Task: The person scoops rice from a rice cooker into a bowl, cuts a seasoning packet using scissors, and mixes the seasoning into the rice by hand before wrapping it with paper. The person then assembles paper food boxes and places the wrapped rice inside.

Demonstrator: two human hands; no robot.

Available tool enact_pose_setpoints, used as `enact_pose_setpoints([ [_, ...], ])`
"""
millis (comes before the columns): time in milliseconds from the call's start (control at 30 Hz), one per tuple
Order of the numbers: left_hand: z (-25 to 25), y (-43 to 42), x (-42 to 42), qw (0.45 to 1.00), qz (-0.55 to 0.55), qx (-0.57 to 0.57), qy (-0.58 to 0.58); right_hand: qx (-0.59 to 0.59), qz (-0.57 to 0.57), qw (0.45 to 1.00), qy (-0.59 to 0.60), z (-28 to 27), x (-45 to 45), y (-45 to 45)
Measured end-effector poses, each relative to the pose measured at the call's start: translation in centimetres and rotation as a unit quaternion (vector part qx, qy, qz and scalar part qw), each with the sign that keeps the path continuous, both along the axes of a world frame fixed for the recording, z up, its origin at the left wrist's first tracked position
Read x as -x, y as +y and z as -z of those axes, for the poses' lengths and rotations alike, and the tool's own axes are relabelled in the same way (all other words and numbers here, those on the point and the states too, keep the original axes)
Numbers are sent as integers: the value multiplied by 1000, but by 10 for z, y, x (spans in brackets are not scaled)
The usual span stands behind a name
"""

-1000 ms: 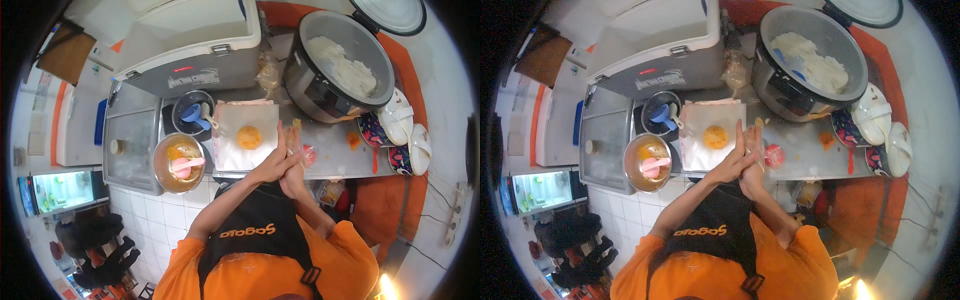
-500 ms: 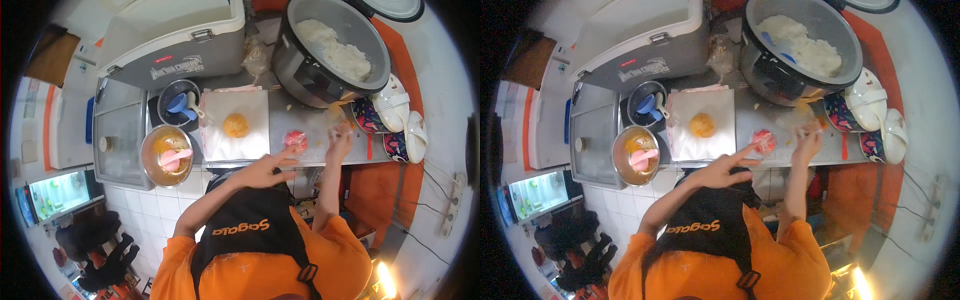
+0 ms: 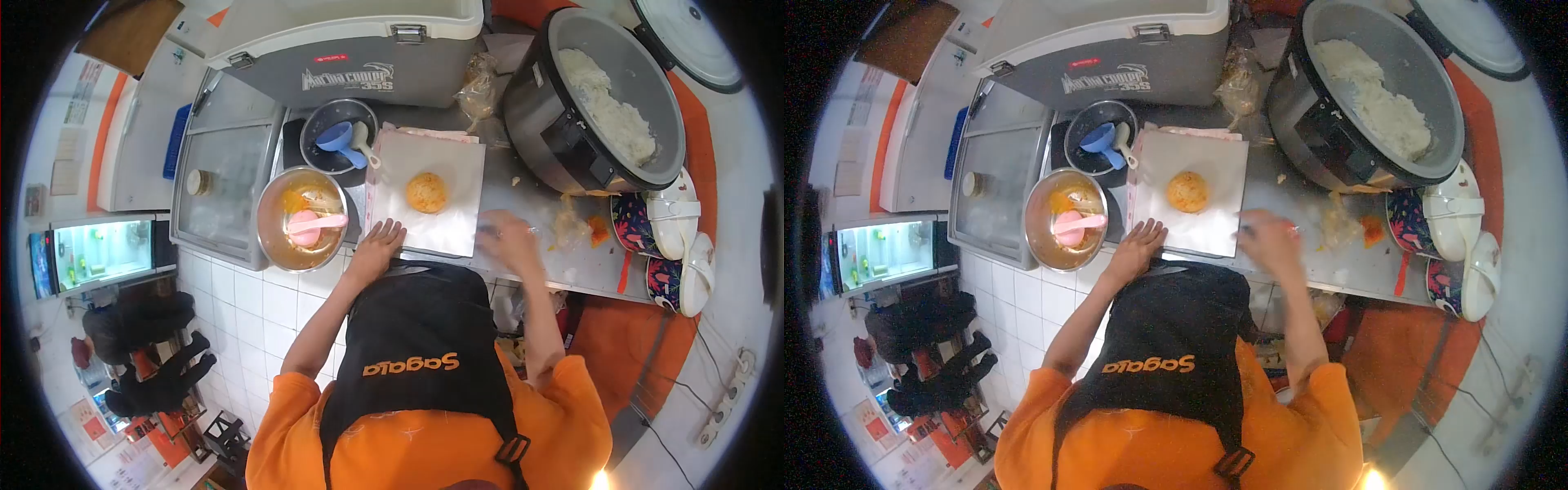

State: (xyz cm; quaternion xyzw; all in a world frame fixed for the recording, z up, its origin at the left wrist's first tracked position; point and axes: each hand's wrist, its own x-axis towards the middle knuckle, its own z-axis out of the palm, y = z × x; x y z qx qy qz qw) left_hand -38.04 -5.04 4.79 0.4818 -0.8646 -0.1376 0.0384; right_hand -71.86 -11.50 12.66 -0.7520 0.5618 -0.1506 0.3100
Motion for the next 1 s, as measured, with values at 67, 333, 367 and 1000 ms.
enact_pose_setpoints([
  [67,-1,1,-1,1000,10,-11,3,95,-163,980,60,56,-26,11],
  [333,-30,4,2,984,-81,-142,74,14,-346,929,132,56,-13,13],
  [367,-35,5,3,983,-81,-135,97,-25,-319,938,132,52,-11,12],
  [1000,-44,-40,4,867,-287,-225,340,-193,-86,960,-181,31,-20,-44],
])
